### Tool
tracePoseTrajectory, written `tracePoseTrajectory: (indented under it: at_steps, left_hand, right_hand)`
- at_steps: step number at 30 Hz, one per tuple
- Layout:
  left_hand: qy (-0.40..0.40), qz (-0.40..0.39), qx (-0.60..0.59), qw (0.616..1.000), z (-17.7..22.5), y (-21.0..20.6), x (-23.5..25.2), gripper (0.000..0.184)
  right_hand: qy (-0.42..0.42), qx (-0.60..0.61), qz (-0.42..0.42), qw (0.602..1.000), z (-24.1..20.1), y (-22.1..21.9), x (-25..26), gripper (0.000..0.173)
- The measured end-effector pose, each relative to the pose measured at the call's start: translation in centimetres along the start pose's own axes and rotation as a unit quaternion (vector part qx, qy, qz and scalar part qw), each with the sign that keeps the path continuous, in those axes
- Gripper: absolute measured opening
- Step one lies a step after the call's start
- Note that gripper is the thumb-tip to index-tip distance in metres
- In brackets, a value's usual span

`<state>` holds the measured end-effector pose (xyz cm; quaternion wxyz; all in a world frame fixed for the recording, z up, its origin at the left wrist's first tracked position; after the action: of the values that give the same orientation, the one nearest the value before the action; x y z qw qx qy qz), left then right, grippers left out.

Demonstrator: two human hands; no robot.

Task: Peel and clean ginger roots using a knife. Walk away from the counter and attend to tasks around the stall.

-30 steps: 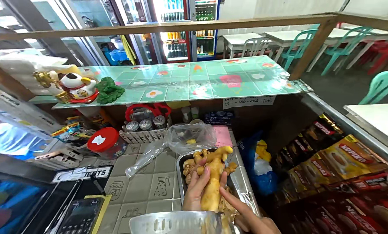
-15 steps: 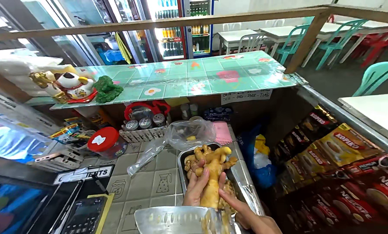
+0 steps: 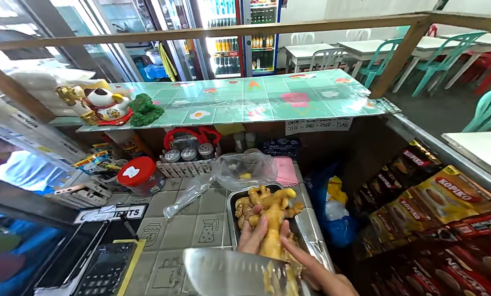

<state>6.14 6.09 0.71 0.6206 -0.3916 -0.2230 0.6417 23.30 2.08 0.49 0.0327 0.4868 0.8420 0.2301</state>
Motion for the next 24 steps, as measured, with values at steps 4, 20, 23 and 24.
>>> tracePoseTrajectory:
  at_steps: [4, 20, 23, 24]
  left_hand:
    - [0.004, -0.007, 0.013, 1.0, 0.8, 0.6, 0.6, 0.042]
    - [0.057, -0.014, 0.015, 0.998, 0.6, 1.4, 1.5, 0.042]
    - [0.051, -0.024, -0.007, 0.998, 0.5, 1.4, 1.7, 0.041]
    - [0.05, -0.024, -0.016, 0.998, 0.5, 1.3, 1.8, 0.04]
  right_hand:
    - [0.002, -0.045, -0.004, 0.999, 0.4, -0.5, 1.1, 0.076]
    - [-0.016, -0.081, 0.011, 0.996, 1.2, -0.5, 1.0, 0.067]
    - [-0.016, -0.05, -0.011, 0.999, 1.1, -0.2, 1.1, 0.073]
    - [-0.018, -0.044, -0.021, 0.999, 1.1, -0.2, 1.2, 0.076]
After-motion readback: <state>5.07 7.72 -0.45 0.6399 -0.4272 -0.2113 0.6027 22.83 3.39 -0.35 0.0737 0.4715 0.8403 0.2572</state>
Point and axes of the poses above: each hand's wrist, its own x-axis towards the middle knuckle, its own y-axis out of the back of the hand, z = x × y, the point moved 1 cm from there along x, towards the middle knuckle, and after that the axes turned 4 degrees about -z, right-handed, at the moved point
